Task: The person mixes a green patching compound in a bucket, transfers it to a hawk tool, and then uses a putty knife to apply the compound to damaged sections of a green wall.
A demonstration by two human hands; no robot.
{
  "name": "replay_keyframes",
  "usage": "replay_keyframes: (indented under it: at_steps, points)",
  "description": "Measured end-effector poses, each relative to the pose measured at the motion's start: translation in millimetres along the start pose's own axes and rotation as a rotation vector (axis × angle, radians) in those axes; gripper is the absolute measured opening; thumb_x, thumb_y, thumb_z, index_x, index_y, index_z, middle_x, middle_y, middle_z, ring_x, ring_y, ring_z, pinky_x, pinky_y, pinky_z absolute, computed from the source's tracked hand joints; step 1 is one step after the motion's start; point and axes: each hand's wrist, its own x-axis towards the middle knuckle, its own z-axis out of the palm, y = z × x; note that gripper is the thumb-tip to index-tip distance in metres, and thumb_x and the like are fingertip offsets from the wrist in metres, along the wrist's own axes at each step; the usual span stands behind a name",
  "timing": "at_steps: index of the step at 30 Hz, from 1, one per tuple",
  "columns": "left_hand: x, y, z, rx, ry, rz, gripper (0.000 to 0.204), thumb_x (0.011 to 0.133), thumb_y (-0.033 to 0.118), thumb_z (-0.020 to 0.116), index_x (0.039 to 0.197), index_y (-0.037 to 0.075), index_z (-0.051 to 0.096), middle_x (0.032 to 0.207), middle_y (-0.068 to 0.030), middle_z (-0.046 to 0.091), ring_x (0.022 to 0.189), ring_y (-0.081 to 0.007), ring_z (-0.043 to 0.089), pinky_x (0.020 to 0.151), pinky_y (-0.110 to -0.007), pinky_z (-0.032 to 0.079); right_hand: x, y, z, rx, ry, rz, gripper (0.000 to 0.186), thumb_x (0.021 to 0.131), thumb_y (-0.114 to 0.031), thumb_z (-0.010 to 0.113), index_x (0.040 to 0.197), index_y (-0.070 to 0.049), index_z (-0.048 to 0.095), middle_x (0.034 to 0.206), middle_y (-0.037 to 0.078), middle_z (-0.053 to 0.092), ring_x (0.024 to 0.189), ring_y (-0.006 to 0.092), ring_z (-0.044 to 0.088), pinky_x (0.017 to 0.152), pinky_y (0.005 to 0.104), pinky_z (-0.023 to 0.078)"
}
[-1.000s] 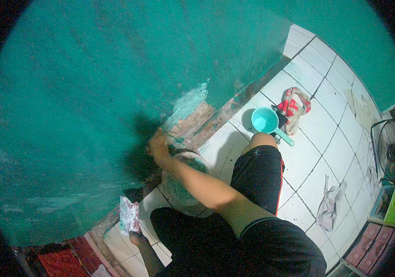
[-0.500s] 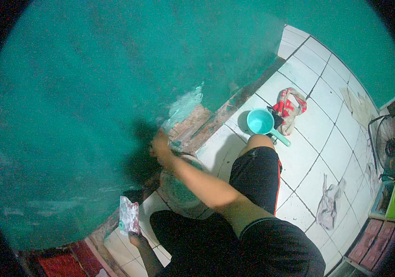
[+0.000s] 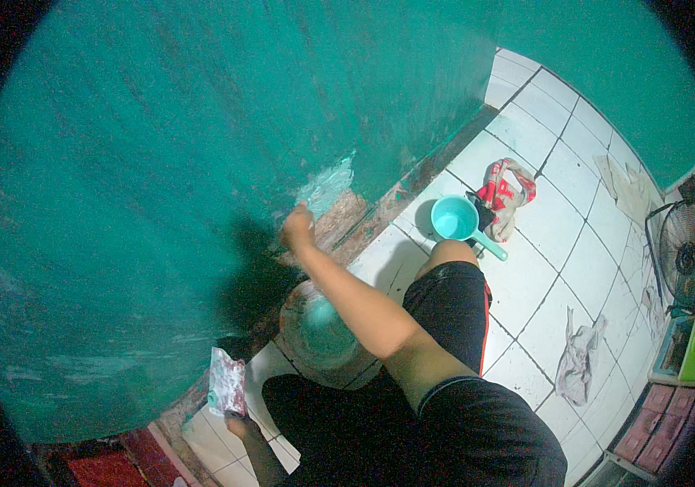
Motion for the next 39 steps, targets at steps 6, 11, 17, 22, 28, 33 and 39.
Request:
replay_keyframes:
  at_steps: [6,11,17,22,28,33,39]
  points:
    - [0.3,-1.4,-0.4,-0.009,-0.022,0.0,0.037,0.09,0.016,0.04,0.119,-0.005,0.047,0.114,-0.0154,0.053,0.1,-0.0258,0.055,0.081,-0.037,0.048,-40.9,12.4,-25.5,-0.038,-0.036,-0.232,0.051,0.097,-0.044,0.024,0.073,-0.005,0.047,0.054,0.006,0.044,0.038,0.0189,0.042,0.035,0.0315,0.033]
    - [11.8,-5.1,-8.9,0.003,-0.113,0.023,0.035,0.089,0.016,0.04,0.115,-0.005,0.049,0.109,-0.0143,0.055,0.095,-0.0246,0.056,0.079,-0.035,0.047,-5.0,-22.2,-41.2,0.192,0.011,-0.024,0.052,0.096,-0.047,0.023,0.071,-0.007,0.045,0.053,0.006,0.041,0.035,0.017,0.038,0.031,0.0294,0.029]
    - [9.4,-8.8,-7.8,0.02,-0.069,0.055,0.033,0.089,0.015,0.039,0.114,-0.006,0.049,0.11,-0.0145,0.054,0.099,-0.0247,0.054,0.083,-0.036,0.045,-15.5,-13.7,-29.4,-0.084,-0.035,-0.126,0.052,0.097,-0.046,0.024,0.071,-0.007,0.044,0.051,0.006,0.039,0.032,0.0183,0.035,0.03,0.031,0.029]
    - [9.5,-7.3,-3.8,0.154,-0.174,0.088,0.034,0.09,0.014,0.039,0.116,-0.006,0.048,0.117,-0.0149,0.051,0.106,-0.026,0.05,0.09,-0.038,0.041,-43.8,-45.1,-41.5,-0.013,-0.048,-0.188,0.05,0.097,-0.046,0.025,0.077,-0.005,0.046,0.054,0.006,0.043,0.033,0.0182,0.039,0.032,0.0313,0.033]
    - [1.2,-9.4,7.1,0.116,-0.168,0.086,0.032,0.089,0.014,0.042,0.113,-0.005,0.051,0.111,-0.0135,0.055,0.1,-0.0234,0.053,0.088,-0.036,0.042,-86.7,-52.3,-60.3,0.036,-0.238,0.112,0.037,0.097,-0.044,0.032,0.084,-0.011,0.041,0.066,0.003,0.043,0.044,0.0128,0.036,0.038,0.0268,0.027]
    - [-26.1,-11.4,53.0,-0.159,-0.1,-0.086,0.032,0.09,0.013,0.042,0.115,-0.006,0.048,0.108,-0.0142,0.056,0.097,-0.026,0.057,0.081,-0.037,0.048,-148.2,-43.4,-128.9,-0.686,-0.366,0.076,0.04,0.096,-0.044,0.037,0.093,-0.005,0.049,0.057,0.003,0.043,0.038,0.0153,0.043,0.037,0.0295,0.034]
    - [-62.2,-22.7,99.9,-0.027,-0.165,-0.172,0.033,0.093,0.015,0.042,0.119,-0.005,0.046,0.114,-0.0157,0.053,0.104,-0.0268,0.054,0.084,-0.037,0.047,-148.0,-4.2,-160.2,-2.106,-0.787,-0.606,0.03,0.09,-0.029,0.049,0.098,-0.002,0.058,0.075,0.017,0.064,0.065,0.0299,0.063,0.057,0.038,0.05]
